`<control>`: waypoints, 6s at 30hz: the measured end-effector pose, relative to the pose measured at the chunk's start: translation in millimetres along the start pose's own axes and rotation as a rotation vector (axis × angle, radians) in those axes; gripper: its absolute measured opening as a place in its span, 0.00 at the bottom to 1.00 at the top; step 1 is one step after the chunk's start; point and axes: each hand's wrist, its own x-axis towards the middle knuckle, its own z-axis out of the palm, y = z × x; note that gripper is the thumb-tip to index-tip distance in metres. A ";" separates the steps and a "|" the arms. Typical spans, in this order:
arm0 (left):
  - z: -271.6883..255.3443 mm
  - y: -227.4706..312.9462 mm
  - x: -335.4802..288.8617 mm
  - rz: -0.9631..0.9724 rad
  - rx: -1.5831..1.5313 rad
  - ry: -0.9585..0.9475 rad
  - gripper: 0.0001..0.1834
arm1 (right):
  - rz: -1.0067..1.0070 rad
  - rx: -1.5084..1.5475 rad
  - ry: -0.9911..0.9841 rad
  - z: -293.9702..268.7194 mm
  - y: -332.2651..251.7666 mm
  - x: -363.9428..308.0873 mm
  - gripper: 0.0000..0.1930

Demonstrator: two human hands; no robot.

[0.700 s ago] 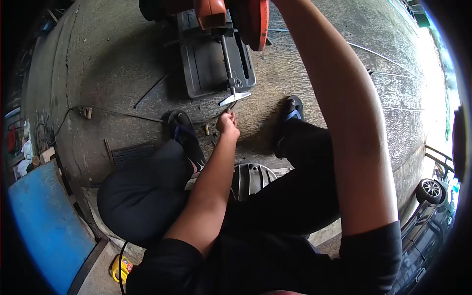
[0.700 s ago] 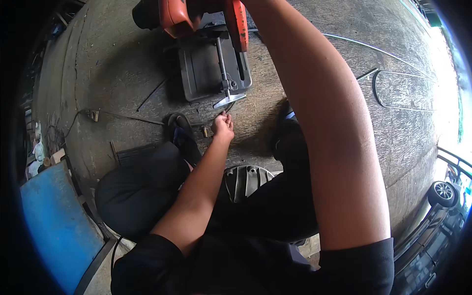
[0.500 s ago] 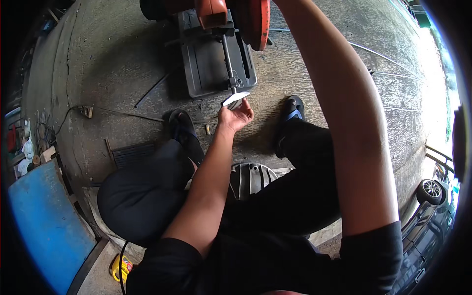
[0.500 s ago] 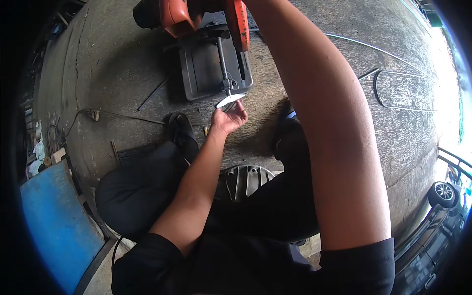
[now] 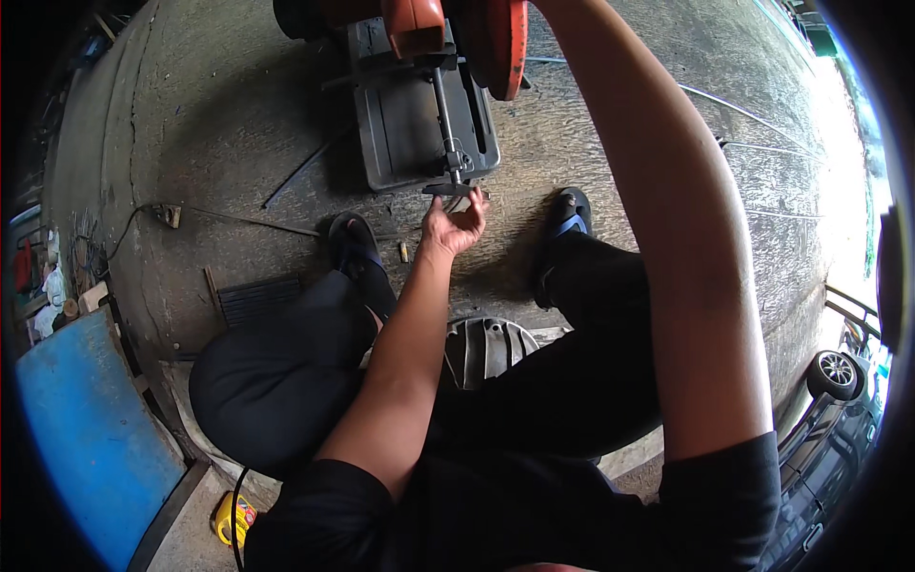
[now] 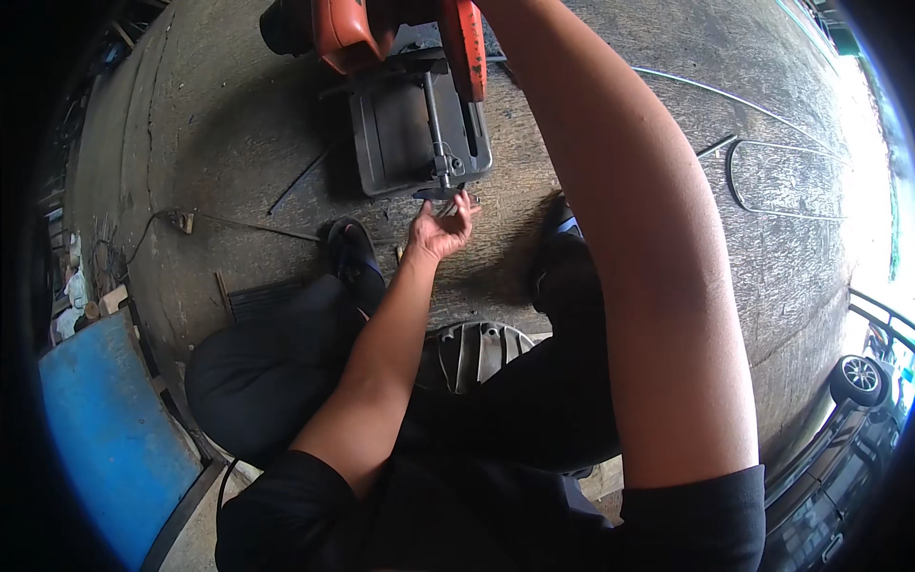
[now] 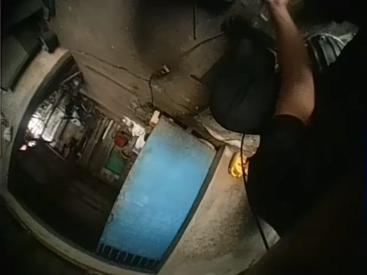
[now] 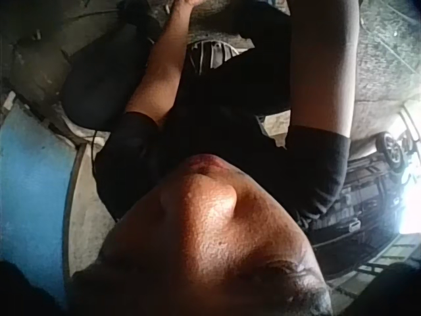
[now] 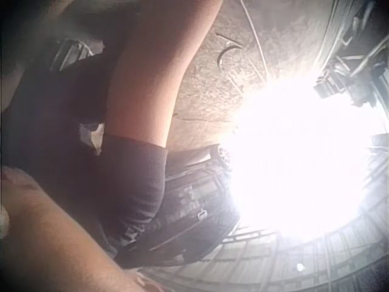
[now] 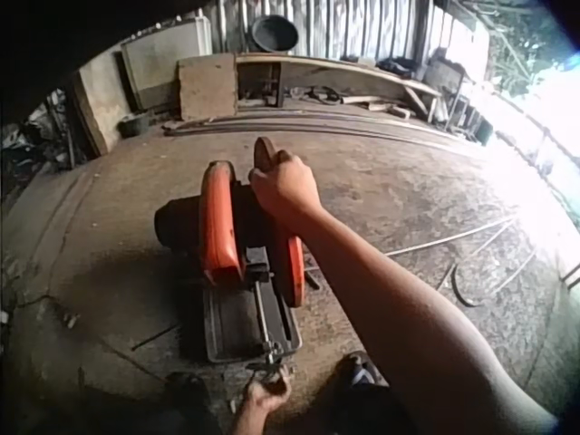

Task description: Cutting a metal rod using an abrasive chop saw in a fabrication setting.

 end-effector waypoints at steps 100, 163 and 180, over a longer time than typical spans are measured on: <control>34.9 9.2 71.7 1.092 0.126 0.341 0.18 | 0.360 -0.647 -0.562 17.5 228.8 -129.0 0.18; 55.1 -28.0 44.3 1.870 0.866 0.759 0.21 | 0.740 0.064 -0.747 114.7 186.6 -300.9 0.22; 63.6 -15.2 21.6 1.637 1.033 0.316 0.17 | 0.567 -0.047 -0.763 129.6 208.1 -311.2 0.21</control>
